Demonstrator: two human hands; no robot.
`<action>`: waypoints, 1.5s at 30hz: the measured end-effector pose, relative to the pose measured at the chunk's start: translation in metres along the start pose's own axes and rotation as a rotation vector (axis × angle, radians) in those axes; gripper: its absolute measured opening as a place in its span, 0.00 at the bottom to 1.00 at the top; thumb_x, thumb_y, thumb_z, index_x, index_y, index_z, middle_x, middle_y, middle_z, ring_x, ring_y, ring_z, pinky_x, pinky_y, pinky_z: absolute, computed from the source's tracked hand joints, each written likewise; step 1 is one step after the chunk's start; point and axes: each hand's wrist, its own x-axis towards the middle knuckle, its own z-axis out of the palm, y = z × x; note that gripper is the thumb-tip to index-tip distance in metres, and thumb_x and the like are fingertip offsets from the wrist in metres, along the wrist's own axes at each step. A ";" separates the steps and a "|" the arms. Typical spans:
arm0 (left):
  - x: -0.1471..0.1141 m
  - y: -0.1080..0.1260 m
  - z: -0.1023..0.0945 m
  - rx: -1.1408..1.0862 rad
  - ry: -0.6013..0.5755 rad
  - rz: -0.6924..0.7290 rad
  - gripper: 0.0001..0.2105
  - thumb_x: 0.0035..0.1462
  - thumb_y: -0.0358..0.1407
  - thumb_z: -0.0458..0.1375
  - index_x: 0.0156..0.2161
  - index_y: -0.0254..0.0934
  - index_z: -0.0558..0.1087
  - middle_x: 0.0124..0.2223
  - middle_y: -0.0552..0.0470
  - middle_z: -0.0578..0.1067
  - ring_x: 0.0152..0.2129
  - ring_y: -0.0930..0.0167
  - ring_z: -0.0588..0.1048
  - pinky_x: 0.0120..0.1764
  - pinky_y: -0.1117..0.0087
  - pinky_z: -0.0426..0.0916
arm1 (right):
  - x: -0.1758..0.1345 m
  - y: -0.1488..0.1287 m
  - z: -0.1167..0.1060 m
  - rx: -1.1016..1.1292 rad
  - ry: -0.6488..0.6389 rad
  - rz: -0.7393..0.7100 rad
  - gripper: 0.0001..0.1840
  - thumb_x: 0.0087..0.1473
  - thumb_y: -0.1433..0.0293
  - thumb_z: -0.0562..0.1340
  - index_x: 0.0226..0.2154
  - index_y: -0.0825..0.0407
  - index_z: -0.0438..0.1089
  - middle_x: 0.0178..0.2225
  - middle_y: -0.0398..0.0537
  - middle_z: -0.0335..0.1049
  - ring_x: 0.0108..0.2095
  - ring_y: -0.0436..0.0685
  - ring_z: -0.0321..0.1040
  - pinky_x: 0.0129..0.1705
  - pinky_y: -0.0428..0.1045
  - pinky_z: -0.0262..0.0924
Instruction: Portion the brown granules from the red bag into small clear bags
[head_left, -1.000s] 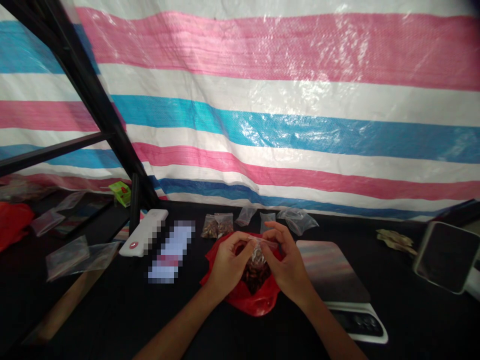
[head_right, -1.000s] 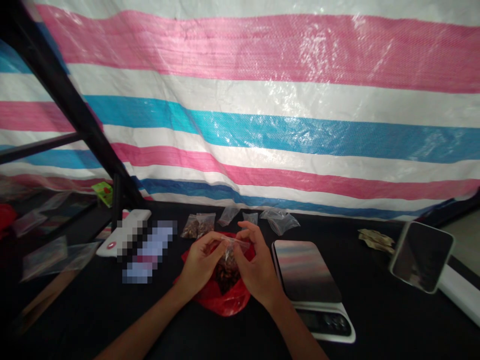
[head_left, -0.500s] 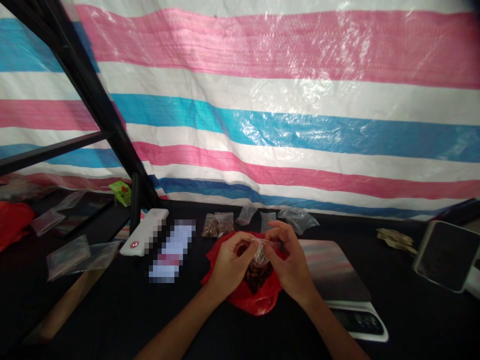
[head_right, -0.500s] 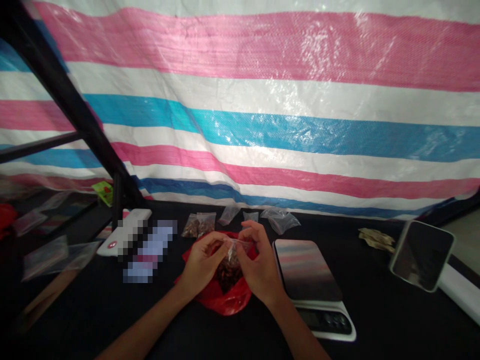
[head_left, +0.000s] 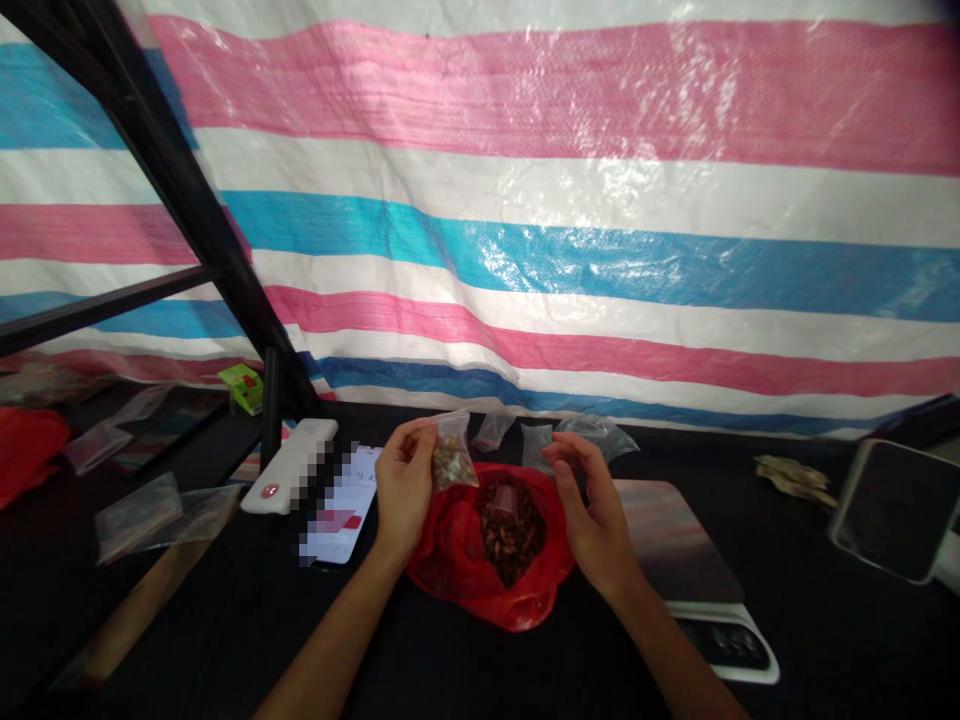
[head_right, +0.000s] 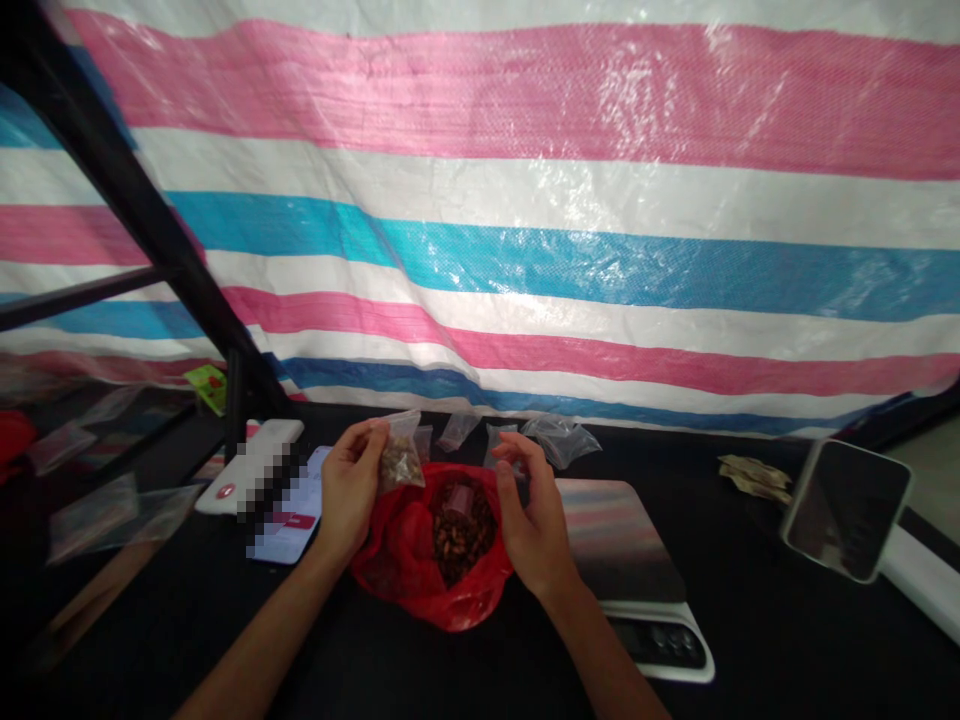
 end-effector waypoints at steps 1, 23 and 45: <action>0.009 -0.005 -0.004 0.024 0.026 -0.002 0.18 0.59 0.48 0.64 0.45 0.35 0.78 0.36 0.50 0.80 0.32 0.70 0.77 0.36 0.72 0.72 | 0.000 0.002 0.000 -0.037 0.022 -0.006 0.16 0.70 0.59 0.55 0.57 0.44 0.66 0.48 0.50 0.72 0.51 0.61 0.69 0.57 0.60 0.61; 0.014 -0.023 -0.018 1.009 -0.259 0.561 0.12 0.65 0.31 0.55 0.51 0.38 0.76 0.54 0.40 0.75 0.52 0.56 0.73 0.55 0.50 0.70 | -0.003 0.026 -0.004 -0.787 -0.167 -0.257 0.14 0.67 0.66 0.56 0.38 0.46 0.78 0.50 0.51 0.80 0.65 0.75 0.60 0.63 0.77 0.46; -0.008 0.003 -0.005 0.683 -0.638 0.664 0.10 0.67 0.29 0.53 0.41 0.37 0.78 0.38 0.47 0.79 0.42 0.63 0.73 0.47 0.61 0.71 | 0.017 0.014 0.034 -0.735 -0.396 -0.325 0.22 0.71 0.59 0.54 0.61 0.47 0.71 0.63 0.52 0.71 0.68 0.73 0.56 0.67 0.75 0.44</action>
